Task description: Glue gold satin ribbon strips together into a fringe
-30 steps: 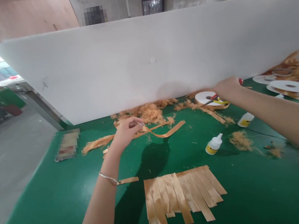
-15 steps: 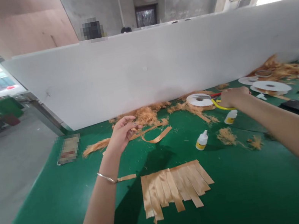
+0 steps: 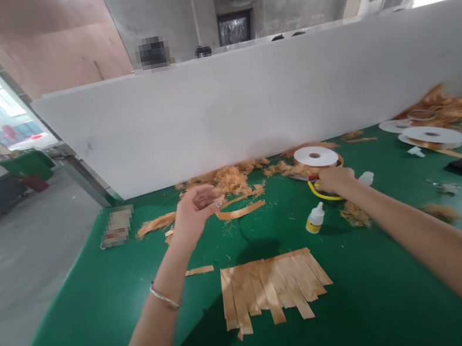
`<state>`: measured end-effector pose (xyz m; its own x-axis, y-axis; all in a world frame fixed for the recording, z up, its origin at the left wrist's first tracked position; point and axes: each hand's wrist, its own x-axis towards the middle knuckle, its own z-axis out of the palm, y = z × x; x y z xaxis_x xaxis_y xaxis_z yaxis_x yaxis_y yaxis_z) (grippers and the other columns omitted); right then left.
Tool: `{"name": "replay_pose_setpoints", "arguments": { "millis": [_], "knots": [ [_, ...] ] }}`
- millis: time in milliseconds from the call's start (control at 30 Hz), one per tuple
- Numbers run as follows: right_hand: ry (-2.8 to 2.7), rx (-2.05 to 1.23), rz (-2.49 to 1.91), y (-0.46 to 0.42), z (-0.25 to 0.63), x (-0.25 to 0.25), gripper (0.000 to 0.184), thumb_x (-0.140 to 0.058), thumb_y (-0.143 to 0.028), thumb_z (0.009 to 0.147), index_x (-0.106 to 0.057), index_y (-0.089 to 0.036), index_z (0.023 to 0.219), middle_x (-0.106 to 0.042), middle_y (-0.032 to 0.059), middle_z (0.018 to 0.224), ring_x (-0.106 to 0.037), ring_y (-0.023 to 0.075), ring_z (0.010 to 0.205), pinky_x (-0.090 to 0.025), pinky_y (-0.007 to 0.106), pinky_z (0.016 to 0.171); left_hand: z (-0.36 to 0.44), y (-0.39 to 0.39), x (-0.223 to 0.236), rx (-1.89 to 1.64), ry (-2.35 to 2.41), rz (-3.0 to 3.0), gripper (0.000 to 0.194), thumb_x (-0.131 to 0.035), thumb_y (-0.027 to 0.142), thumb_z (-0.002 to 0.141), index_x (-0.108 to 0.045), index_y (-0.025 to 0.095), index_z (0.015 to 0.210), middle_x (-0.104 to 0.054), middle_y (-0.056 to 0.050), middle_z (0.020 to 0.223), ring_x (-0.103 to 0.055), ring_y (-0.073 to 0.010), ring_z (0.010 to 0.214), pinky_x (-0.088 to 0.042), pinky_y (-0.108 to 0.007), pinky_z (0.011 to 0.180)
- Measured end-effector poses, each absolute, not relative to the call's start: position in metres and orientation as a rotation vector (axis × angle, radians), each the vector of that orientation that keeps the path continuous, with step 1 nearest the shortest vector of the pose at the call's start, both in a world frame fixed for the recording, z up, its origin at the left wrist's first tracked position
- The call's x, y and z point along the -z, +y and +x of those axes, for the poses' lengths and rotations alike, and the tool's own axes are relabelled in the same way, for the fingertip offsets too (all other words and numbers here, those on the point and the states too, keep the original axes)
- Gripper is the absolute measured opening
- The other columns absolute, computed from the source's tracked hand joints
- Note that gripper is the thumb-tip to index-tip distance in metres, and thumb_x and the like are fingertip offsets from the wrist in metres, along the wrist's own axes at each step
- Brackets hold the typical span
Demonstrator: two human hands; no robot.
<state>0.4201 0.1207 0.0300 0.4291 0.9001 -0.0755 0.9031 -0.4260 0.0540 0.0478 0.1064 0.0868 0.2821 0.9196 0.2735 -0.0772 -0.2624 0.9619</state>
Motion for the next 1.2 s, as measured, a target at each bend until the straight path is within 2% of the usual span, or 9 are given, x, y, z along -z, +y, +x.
{"name": "replay_pose_setpoints", "arguments": {
  "millis": [133, 300, 367, 433, 533, 700, 833, 1000, 1200],
  "knots": [
    [1.746, 0.081, 2.693, 0.104, 0.419, -0.049, 0.025, -0.064, -0.034, 0.073, -0.066, -0.012, 0.085, -0.061, 0.0221, 0.094, -0.057, 0.0339, 0.091, -0.044, 0.043, 0.069, 0.043, 0.104, -0.077, -1.232, 0.913, 1.570, 0.061, -0.074, 0.018, 0.061, -0.049, 0.021, 0.116, -0.059, -0.006, 0.112, -0.061, -0.0083, 0.069, -0.053, -0.031, 0.076],
    [2.231, -0.234, 2.762, 0.050, 0.364, -0.079, 0.024, -0.040, -0.035, 0.090, -0.058, -0.023, 0.100, -0.059, 0.0106, 0.108, -0.052, 0.0235, 0.105, -0.041, 0.038, 0.089, 0.040, 0.083, -0.054, -1.141, 0.985, 1.619, 0.052, -0.070, 0.021, 0.068, -0.047, 0.022, 0.115, -0.060, -0.003, 0.099, -0.063, -0.0115, 0.071, -0.053, -0.029, 0.071],
    [2.778, -0.100, 2.626, 0.022, 0.320, -0.074, 0.014, -0.046, -0.033, 0.087, -0.058, -0.026, 0.088, -0.063, 0.0070, 0.090, -0.058, 0.0230, 0.082, -0.047, 0.040, 0.075, 0.041, 0.069, -0.040, -1.077, 1.003, 1.691, 0.049, -0.067, 0.019, 0.070, -0.045, 0.023, 0.114, -0.059, 0.000, 0.091, -0.063, -0.0116, 0.071, -0.052, -0.028, 0.070],
    [2.999, 0.217, 2.259, -0.002, 0.277, -0.059, 0.014, -0.053, -0.034, 0.082, -0.059, -0.026, 0.092, -0.063, 0.0060, 0.083, -0.058, 0.0234, 0.074, -0.047, 0.037, 0.060, 0.043, 0.052, -0.023, -1.004, 1.064, 1.866, 0.046, -0.062, 0.016, 0.074, -0.043, 0.024, 0.115, -0.058, 0.002, 0.086, -0.062, -0.0104, 0.067, -0.052, -0.028, 0.069],
    [3.098, 0.200, 2.021, -0.021, 0.232, -0.032, 0.021, -0.052, -0.029, 0.083, -0.059, -0.021, 0.100, -0.064, 0.0076, 0.088, -0.058, 0.0234, 0.081, -0.046, 0.035, 0.061, 0.046, 0.028, -0.002, -0.973, 1.073, 2.052, 0.052, -0.053, 0.010, 0.078, -0.033, 0.025, 0.123, -0.057, 0.000, 0.092, -0.061, -0.0106, 0.071, -0.052, -0.030, 0.071],
    [3.209, 0.070, 1.829, -0.025, 0.214, -0.010, 0.019, -0.043, -0.017, 0.086, -0.060, -0.018, 0.076, -0.060, 0.0058, 0.071, -0.052, 0.0188, 0.071, -0.043, 0.032, 0.059, 0.049, 0.005, 0.014, -0.971, 0.934, 2.294, 0.053, -0.043, 0.011, 0.084, -0.023, 0.026, 0.131, -0.056, -0.007, 0.108, -0.062, -0.0140, 0.082, -0.053, -0.032, 0.073],
    [3.245, 0.044, 1.827, -0.026, 0.215, -0.009, 0.022, -0.040, -0.016, 0.087, -0.058, -0.018, 0.075, -0.058, 0.0061, 0.070, -0.050, 0.0185, 0.069, -0.039, 0.032, 0.057, 0.047, 0.002, 0.009, -0.910, 0.925, 2.425, 0.053, -0.040, 0.012, 0.086, -0.021, 0.024, 0.134, -0.060, -0.008, 0.103, -0.063, -0.0169, 0.085, -0.052, -0.033, 0.074],
    [3.136, 0.488, 2.122, -0.020, 0.228, -0.012, 0.024, -0.036, -0.026, 0.091, -0.055, -0.021, 0.077, -0.058, 0.0048, 0.073, -0.051, 0.0173, 0.071, -0.040, 0.030, 0.061, 0.039, 0.007, -0.005, -0.809, 1.205, 2.431, 0.046, -0.050, 0.018, 0.085, -0.033, 0.020, 0.128, -0.068, -0.005, 0.082, -0.063, -0.0216, 0.077, -0.049, -0.036, 0.070],
    [2.892, 1.146, 2.669, -0.005, 0.257, -0.013, 0.027, -0.042, -0.043, 0.088, -0.056, -0.020, 0.084, -0.059, 0.0056, 0.079, -0.056, 0.0177, 0.074, -0.044, 0.029, 0.064, 0.018, 0.022, -0.025, -0.831, 1.464, 2.276, 0.052, -0.053, 0.027, 0.084, -0.030, 0.017, 0.130, -0.064, 0.002, 0.063, -0.056, -0.0164, 0.061, -0.042, -0.029, 0.068]
  ]
}}
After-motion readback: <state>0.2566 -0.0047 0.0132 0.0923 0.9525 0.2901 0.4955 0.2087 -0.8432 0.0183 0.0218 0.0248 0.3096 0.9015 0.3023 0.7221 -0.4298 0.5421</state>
